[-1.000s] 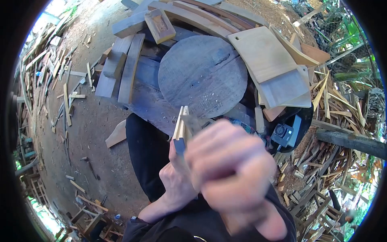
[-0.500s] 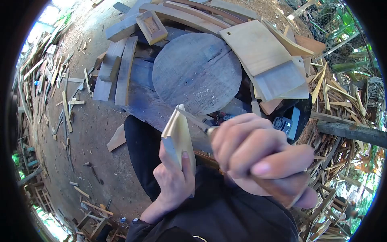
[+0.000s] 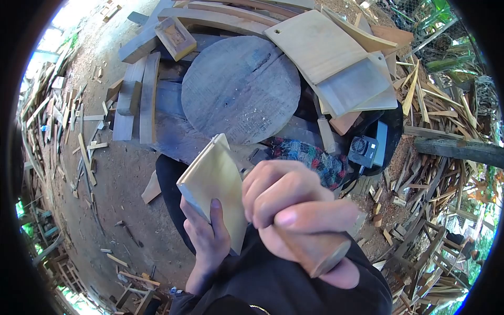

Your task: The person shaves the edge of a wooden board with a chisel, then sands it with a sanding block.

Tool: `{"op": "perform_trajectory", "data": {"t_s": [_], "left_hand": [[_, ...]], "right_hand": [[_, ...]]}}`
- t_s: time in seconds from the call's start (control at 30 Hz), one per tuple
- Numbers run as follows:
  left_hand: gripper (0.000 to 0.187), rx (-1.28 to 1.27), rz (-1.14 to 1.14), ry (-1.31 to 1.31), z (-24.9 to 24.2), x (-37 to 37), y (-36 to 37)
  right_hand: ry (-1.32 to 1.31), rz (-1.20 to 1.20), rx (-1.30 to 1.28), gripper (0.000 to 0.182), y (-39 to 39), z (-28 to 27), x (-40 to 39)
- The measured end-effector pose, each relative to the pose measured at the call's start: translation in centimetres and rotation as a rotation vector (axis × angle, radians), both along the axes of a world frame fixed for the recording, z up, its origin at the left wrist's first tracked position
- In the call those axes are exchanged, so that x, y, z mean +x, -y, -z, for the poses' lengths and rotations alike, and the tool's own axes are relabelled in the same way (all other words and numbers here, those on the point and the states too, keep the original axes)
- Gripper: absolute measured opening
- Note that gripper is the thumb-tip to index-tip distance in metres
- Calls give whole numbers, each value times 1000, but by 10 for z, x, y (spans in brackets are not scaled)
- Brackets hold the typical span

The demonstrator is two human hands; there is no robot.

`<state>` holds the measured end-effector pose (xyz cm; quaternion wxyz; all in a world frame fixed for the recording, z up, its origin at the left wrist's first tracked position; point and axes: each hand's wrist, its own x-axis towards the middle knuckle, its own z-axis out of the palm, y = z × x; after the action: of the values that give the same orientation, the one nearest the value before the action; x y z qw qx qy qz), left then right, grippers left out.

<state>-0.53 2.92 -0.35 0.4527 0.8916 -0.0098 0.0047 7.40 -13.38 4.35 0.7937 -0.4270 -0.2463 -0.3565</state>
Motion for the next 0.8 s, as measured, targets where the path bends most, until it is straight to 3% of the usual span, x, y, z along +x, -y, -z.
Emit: {"op": "perform_trajectory", "data": {"t_s": [0.03, 0.47, 0.6, 0.73, 0.8], "left_hand": [[61, 12, 5, 24, 0, 0, 2], [75, 157, 73, 151, -2, 4, 22], [75, 163, 68, 145, -2, 5, 23], [74, 119, 57, 186, -2, 6, 24], [72, 94, 26, 158, -5, 5, 26]], "right_hand": [[-43, -38, 5, 67, -4, -4, -3], [111, -101, -350, 70, -16, -1, 10], [117, -144, -252, 74, -13, -13, -1], [147, -144, -396, 72, -19, 8, 27], [116, -114, -344, 75, -19, -2, 17]]}}
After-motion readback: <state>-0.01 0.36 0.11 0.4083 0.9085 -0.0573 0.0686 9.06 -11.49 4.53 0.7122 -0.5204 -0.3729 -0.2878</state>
